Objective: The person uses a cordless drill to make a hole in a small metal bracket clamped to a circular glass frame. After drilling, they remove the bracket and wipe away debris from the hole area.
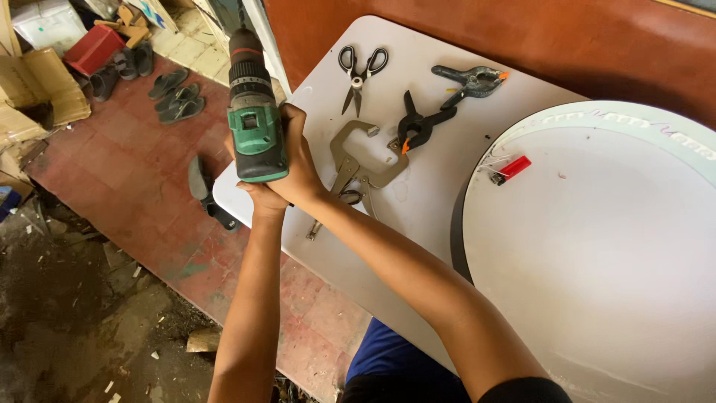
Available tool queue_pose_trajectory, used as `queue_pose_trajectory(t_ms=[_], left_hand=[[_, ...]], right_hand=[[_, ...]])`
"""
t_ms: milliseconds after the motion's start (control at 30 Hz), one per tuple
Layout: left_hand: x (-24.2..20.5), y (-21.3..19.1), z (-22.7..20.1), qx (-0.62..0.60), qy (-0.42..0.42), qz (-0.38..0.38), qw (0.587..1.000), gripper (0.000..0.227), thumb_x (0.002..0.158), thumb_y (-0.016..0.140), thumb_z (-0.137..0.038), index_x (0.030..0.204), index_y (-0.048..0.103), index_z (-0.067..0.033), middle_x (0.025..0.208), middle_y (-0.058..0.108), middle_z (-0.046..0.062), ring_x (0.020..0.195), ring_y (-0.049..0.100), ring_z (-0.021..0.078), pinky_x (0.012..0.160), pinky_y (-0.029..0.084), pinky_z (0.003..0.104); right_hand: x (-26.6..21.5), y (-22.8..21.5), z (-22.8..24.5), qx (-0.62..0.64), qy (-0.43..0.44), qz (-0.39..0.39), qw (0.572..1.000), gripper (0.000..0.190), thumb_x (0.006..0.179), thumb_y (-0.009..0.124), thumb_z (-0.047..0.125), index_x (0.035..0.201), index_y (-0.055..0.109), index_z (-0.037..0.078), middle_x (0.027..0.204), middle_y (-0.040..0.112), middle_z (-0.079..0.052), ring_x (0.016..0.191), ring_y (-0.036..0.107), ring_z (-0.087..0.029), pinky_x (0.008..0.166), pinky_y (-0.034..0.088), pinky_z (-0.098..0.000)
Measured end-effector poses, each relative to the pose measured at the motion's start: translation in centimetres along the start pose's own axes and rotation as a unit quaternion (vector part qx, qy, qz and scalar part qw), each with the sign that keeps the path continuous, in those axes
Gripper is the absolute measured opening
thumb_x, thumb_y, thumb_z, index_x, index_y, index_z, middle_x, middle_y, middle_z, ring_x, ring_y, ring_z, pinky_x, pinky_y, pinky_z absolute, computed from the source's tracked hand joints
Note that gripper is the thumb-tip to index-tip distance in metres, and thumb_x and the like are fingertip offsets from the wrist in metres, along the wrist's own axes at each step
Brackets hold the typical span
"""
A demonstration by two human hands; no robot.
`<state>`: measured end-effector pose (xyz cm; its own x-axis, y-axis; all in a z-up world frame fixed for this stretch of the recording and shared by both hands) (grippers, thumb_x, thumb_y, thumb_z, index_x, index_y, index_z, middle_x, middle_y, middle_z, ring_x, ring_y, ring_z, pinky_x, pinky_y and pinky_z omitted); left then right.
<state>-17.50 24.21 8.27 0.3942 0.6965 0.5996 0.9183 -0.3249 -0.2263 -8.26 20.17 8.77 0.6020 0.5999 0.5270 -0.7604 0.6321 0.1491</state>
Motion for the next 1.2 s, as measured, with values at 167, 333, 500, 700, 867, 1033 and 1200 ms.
queue_pose_trajectory(t_ms=[167, 333, 500, 700, 867, 1033, 1200], left_hand=[[0.1, -1.2, 3.7, 0.000, 0.002, -0.030, 1.000, 0.051, 0.110, 0.026, -0.041, 0.152, 0.024, -0.0117, 0.125, 0.043, 0.027, 0.122, 0.040, 0.0486, 0.104, 0.031, 0.058], [-0.1, -1.7, 3.9, 0.000, 0.002, -0.051, 0.999, 0.054, 0.111, 0.028, -0.041, 0.154, 0.018, -0.0105, 0.135, 0.037, 0.029, 0.130, 0.033, 0.0484, 0.111, 0.025, 0.059], [-1.0, -2.3, 5.0, 0.008, -0.002, -0.069, 0.998, 0.058, 0.112, 0.031, -0.041, 0.157, 0.013, -0.0093, 0.144, 0.030, 0.030, 0.139, 0.026, 0.0482, 0.117, 0.019, 0.059], [-2.1, -1.5, 5.2, 0.007, 0.004, -0.072, 0.997, 0.064, 0.113, 0.034, -0.040, 0.161, 0.007, -0.0079, 0.155, 0.022, 0.031, 0.149, 0.018, 0.0479, 0.125, 0.012, 0.059], [-3.0, 1.0, 4.1, -0.010, 0.015, -0.075, 0.997, 0.069, 0.114, 0.037, -0.040, 0.163, 0.001, -0.0068, 0.164, 0.016, 0.033, 0.157, 0.011, 0.0476, 0.131, 0.006, 0.059], [-6.1, 0.6, -1.2, 0.002, 0.019, -0.206, 0.978, 0.059, 0.116, 0.035, -0.038, 0.159, 0.007, -0.0076, 0.162, 0.018, 0.021, 0.151, 0.019, 0.0382, 0.127, 0.016, 0.051], [-6.8, 5.9, -10.3, -0.059, 0.237, -0.113, 0.963, 0.050, 0.099, 0.053, -0.048, 0.118, 0.042, -0.0029, 0.136, 0.039, 0.021, 0.130, 0.036, 0.0384, 0.110, 0.026, 0.048]], right_hand=[[0.0, 0.9, -0.4, -0.041, 0.018, -0.027, 0.999, 0.076, 0.073, 0.083, 0.019, 0.126, 0.030, 0.011, 0.109, 0.059, -0.022, 0.102, 0.065, -0.052, 0.089, 0.049, -0.0603], [0.9, 0.3, -2.8, -0.066, 0.011, -0.044, 0.997, 0.093, 0.061, 0.091, 0.024, 0.127, 0.027, 0.009, 0.115, 0.057, -0.023, 0.102, 0.064, -0.055, 0.086, 0.048, -0.0619], [1.3, 0.1, -3.6, -0.077, 0.003, -0.058, 0.995, 0.088, 0.064, 0.090, 0.023, 0.125, 0.028, 0.009, 0.114, 0.057, -0.021, 0.100, 0.064, -0.051, 0.082, 0.049, -0.0565], [1.6, -1.6, -3.5, -0.200, -0.066, -0.006, 0.978, 0.088, 0.053, 0.096, 0.024, 0.118, 0.040, 0.003, 0.104, 0.061, -0.024, 0.100, 0.059, -0.055, 0.082, 0.051, -0.0616], [0.6, -3.4, -2.0, -0.350, 0.019, 0.132, 0.927, 0.082, 0.073, 0.087, 0.027, 0.133, 0.035, 0.007, 0.112, 0.058, -0.018, 0.105, 0.062, -0.048, 0.086, 0.054, -0.0594], [-2.3, -7.8, 5.9, -0.396, 0.027, 0.326, 0.858, 0.070, 0.086, 0.077, 0.024, 0.140, 0.038, 0.002, 0.120, 0.060, -0.025, 0.104, 0.069, -0.049, 0.082, 0.058, -0.0574], [-4.1, -16.7, 16.1, -0.570, -0.163, 0.241, 0.768, 0.015, 0.095, 0.064, 0.029, 0.090, 0.061, 0.016, 0.075, 0.067, -0.007, 0.070, 0.071, -0.036, 0.058, 0.056, -0.0496]])
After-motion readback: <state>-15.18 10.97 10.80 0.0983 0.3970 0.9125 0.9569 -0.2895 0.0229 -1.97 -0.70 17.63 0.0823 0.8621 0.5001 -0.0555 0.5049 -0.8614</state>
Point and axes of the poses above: each hand's wrist, its own x-axis towards the middle knuckle, its own y-axis out of the palm, z = x × y, the point moved 8 cm from there along x, towards the middle knuckle
